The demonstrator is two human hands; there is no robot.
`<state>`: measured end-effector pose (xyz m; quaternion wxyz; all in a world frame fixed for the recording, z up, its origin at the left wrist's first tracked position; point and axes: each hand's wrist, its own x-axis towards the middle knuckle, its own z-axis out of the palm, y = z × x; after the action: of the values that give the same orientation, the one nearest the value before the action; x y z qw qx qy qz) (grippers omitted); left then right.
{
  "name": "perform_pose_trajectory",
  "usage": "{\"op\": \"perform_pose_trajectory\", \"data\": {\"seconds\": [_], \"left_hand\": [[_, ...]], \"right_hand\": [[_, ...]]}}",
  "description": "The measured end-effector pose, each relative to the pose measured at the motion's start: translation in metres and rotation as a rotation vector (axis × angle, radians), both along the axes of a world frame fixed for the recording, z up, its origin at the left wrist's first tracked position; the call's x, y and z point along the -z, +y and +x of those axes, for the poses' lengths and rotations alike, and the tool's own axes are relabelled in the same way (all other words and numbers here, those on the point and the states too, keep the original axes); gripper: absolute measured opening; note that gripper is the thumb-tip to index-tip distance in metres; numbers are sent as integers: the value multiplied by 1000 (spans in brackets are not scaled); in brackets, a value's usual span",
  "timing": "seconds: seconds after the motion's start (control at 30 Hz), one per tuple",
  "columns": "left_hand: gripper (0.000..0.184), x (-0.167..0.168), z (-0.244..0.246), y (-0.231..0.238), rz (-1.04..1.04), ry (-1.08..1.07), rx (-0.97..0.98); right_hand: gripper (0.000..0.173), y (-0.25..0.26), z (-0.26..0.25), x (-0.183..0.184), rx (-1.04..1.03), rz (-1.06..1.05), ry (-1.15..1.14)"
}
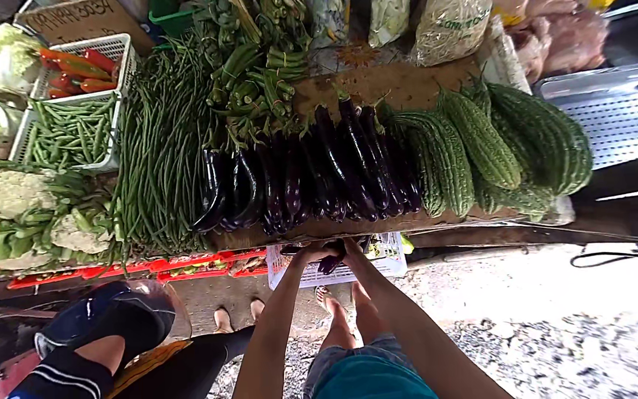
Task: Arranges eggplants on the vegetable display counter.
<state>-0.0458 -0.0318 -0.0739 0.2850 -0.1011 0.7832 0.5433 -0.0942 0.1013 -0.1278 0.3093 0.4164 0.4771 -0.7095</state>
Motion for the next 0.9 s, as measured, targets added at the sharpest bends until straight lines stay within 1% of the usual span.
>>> {"op": "perform_pose_trajectory", "data": {"seconds": [0.03,0.07,0.13,0.17,0.23,0.3,0.33,0.43,0.5,0.53,0.6,0.63,0.7,0.8,0.87,0.9], "left_hand": [[54,-9,-2,8,-58,19,-95],[53,-13,-6,13,-126,25,-151],[51,-8,-17,20,-225,-59,-175],[50,-8,-23,23,-224,-127,-166],[44,-17,-27,26,-173,-156,-215],[39,-32,-19,26,-40,-138,-371],[39,-42,-11,24,48,-157,-443],[40,-66,39,9,370,-255,-564],[36,-79,82,-1,548,-275,-564],[36,-86,106,-4,627,-274,-550],[36,-95,152,-9,782,-211,-512],[42,-96,174,-11,870,-158,-493],[53,-101,210,-12,1030,-53,-452],[43,-119,245,-12,1209,70,-492],[43,-133,259,-19,1298,164,-506],[44,-143,262,-23,1291,232,-523]], "right_hand": [[47,4,0,-1,-16,10,-6],[48,7,-1,-3,-39,3,-10],[44,15,-4,-10,-54,-52,-3],[40,18,-6,-16,-63,-87,13],[33,29,-10,-34,-132,-125,57],[27,50,-13,-55,-281,-172,117],[26,65,-15,-70,-369,-204,111],[32,120,-13,-119,-648,-273,21],[32,159,-8,-145,-822,-273,48],[36,176,-5,-158,-914,-256,70],[52,204,-3,-187,-1066,-205,99],[56,214,-3,-203,-1126,-188,115],[58,229,-3,-233,-1170,-211,115],[53,250,-3,-268,-1122,-329,98],[52,255,-5,-288,-1120,-412,129],[51,253,-7,-301,-1126,-452,163]]}}
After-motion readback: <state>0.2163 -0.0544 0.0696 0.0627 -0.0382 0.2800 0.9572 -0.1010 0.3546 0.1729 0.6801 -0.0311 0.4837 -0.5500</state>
